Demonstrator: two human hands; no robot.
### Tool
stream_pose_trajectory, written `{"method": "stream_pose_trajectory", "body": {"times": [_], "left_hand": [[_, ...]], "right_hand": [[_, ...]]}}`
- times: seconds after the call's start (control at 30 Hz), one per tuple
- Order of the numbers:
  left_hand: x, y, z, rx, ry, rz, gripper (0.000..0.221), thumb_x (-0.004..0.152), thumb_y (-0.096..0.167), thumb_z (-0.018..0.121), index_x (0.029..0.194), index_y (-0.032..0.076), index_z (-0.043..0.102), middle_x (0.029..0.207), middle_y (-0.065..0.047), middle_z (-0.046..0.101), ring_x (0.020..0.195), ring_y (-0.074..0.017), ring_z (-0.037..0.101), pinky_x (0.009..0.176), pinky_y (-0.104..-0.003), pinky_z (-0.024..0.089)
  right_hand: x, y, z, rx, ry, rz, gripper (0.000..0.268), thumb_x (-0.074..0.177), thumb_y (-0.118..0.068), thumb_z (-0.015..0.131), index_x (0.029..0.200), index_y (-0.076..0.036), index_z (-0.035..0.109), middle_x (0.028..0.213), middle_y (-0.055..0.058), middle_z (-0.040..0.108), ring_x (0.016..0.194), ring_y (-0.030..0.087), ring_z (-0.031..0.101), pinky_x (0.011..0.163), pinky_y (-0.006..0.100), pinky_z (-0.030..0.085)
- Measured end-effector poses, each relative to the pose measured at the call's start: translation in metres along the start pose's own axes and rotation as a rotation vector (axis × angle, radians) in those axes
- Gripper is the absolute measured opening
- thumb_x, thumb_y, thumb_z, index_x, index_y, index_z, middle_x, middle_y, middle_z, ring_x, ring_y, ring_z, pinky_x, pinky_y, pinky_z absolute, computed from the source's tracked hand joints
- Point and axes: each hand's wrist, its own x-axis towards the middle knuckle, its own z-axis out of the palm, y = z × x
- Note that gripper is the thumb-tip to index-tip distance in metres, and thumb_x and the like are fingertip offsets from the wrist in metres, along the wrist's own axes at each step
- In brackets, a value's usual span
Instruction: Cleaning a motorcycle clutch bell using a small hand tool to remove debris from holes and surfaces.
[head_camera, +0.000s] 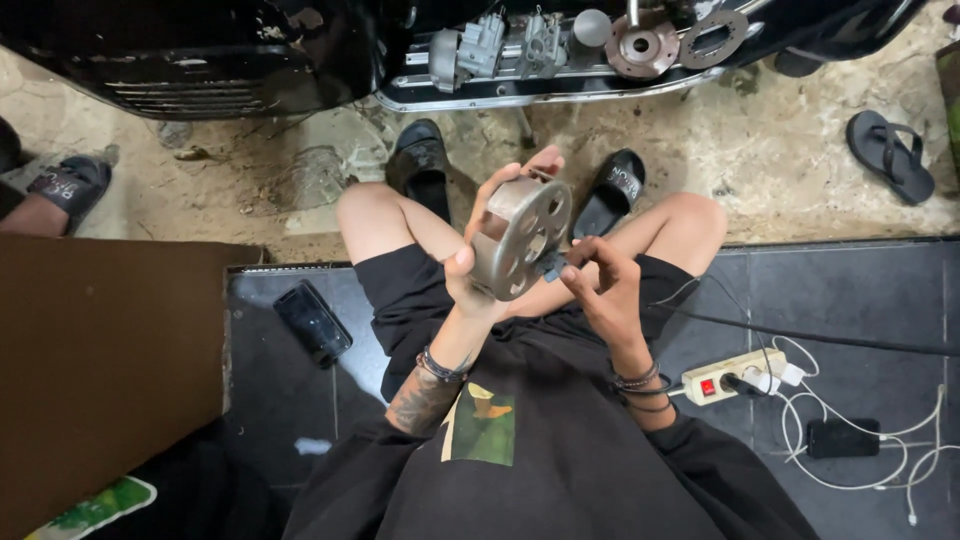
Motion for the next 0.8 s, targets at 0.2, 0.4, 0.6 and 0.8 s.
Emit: {"method": "stream_pose_trajectory", "body": {"times": [0.2, 0.4, 0.6, 0.8], "left_hand": [[0.013, 0.002, 0.011, 0.021, 0.013, 0.027, 0.089, 0.098, 0.059, 0.050, 0.158, -0.004, 0.032, 0.160, -0.039, 0.031, 0.153, -0.0515, 0.028, 0.126, -0.065, 0.018], [0.009, -0.015, -0.006, 0.031, 0.076, 0.030, 0.091, 0.096, 0.056, 0.047, 0.157, -0.008, 0.028, 0.157, -0.041, 0.033, 0.150, -0.0499, 0.033, 0.127, -0.061, 0.020], [0.009, -0.029, -0.014, 0.036, 0.146, 0.012, 0.094, 0.094, 0.051, 0.051, 0.156, -0.015, 0.027, 0.155, -0.044, 0.034, 0.149, -0.0492, 0.035, 0.124, -0.061, 0.026], [0.016, -0.021, -0.022, 0.073, 0.147, 0.005, 0.091, 0.096, 0.052, 0.051, 0.157, -0.012, 0.030, 0.156, -0.040, 0.038, 0.149, -0.0448, 0.038, 0.125, -0.056, 0.030]], "right_hand": [[0.008, 0.009, -0.016, -0.076, -0.018, -0.027, 0.029, 0.094, -0.023, 0.080, 0.078, -0.004, 0.066, 0.071, 0.007, 0.061, 0.074, 0.016, 0.059, 0.097, 0.039, 0.051], [0.005, 0.015, -0.009, -0.057, -0.011, -0.036, 0.031, 0.095, -0.028, 0.079, 0.082, -0.003, 0.064, 0.073, 0.009, 0.061, 0.070, 0.018, 0.058, 0.080, 0.035, 0.050], [0.005, 0.040, -0.038, -0.144, 0.071, -0.003, 0.026, 0.098, -0.021, 0.077, 0.085, -0.003, 0.063, 0.079, 0.008, 0.059, 0.071, 0.013, 0.051, 0.072, 0.030, 0.046], [0.012, 0.013, -0.003, -0.168, 0.014, 0.032, 0.034, 0.093, -0.028, 0.082, 0.077, -0.005, 0.063, 0.070, 0.006, 0.057, 0.061, 0.013, 0.048, 0.064, 0.028, 0.043]]}}
